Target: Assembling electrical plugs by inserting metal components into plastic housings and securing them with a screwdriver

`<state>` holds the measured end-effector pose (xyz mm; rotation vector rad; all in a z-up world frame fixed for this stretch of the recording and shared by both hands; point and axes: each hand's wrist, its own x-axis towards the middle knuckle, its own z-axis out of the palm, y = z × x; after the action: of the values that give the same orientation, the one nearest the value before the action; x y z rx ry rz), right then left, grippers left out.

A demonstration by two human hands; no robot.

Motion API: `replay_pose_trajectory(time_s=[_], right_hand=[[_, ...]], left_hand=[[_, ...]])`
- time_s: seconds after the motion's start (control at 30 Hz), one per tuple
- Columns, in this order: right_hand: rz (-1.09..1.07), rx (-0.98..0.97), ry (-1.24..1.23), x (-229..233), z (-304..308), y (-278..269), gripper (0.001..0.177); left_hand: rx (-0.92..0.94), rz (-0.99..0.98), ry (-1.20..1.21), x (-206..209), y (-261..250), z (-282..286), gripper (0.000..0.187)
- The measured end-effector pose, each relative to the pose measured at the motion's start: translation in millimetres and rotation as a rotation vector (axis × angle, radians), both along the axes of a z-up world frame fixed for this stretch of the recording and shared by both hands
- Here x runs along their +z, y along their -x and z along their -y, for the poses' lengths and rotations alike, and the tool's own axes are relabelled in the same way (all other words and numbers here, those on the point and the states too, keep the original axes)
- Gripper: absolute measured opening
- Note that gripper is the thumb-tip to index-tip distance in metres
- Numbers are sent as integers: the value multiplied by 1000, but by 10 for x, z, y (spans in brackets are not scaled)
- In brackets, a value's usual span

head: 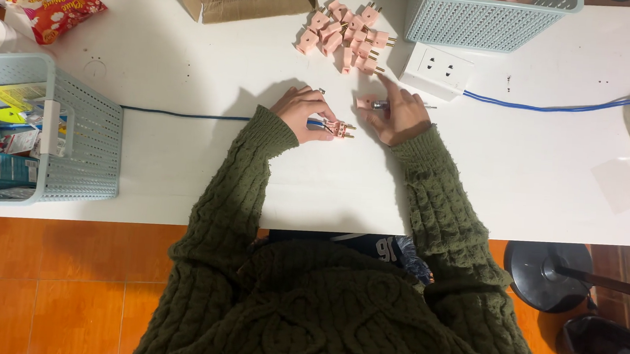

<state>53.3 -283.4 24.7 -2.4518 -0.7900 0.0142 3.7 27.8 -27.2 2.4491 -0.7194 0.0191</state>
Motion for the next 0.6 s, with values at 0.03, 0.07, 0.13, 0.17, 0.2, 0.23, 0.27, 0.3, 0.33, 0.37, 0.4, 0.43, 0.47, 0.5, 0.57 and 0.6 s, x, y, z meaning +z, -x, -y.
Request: replay_pose_trajectory(time_s=[0.03,0.07,0.13,0.17,0.2,0.23,0.27,0.3,0.33,0.37,0.4,0.43,0.47,0.5,0.57,0.6], right_hand=[[-102,-21,198,-3,32,-33,84],[-100,-19,199,-58,4,-67,84],[-103,-25,258,-166,-57,-139,60],[-100,-22,259,-268,-33,-181,60],[-45,-37,248,-373,-2,-216,53],[11,-51,237,-479,30,-253,46],[11,-51,237,-444,50,-201,46],[58,-44,160,-408,70,-150,50],[104,-39,83,-371,90,-103,54],[105,-39,82,-309,76,-77,54],[80,-29,-44,-246,62,-54,48],[55,-18,-171,-183,48,-29,43],[56,-16,-170,-206,33,-37,43],[84,3,-263,-229,18,-44,42],[115,22,-356,-264,-13,-59,40],[136,74,-427,-280,-26,-60,43]], left_hand=[[15,3,21,-48,-11,-17,38],[17,5,22,-55,-17,-17,38],[25,-15,39,-68,-29,-23,34],[28,-13,39,-66,-32,-17,34],[35,-18,82,-67,-34,-5,34],[43,-22,124,-68,-37,8,34],[43,-22,124,-68,-34,9,34],[75,-74,138,-66,-31,11,33],[106,-126,151,-62,-33,13,33],[106,-124,150,-73,-35,40,33],[132,-163,195,-84,-37,68,34],[159,-201,240,-96,-37,95,36],[161,-200,241,-43,-9,84,36],[158,-223,291,10,21,73,40],[155,-243,341,195,84,66,45],[102,-253,424,323,123,74,43]])
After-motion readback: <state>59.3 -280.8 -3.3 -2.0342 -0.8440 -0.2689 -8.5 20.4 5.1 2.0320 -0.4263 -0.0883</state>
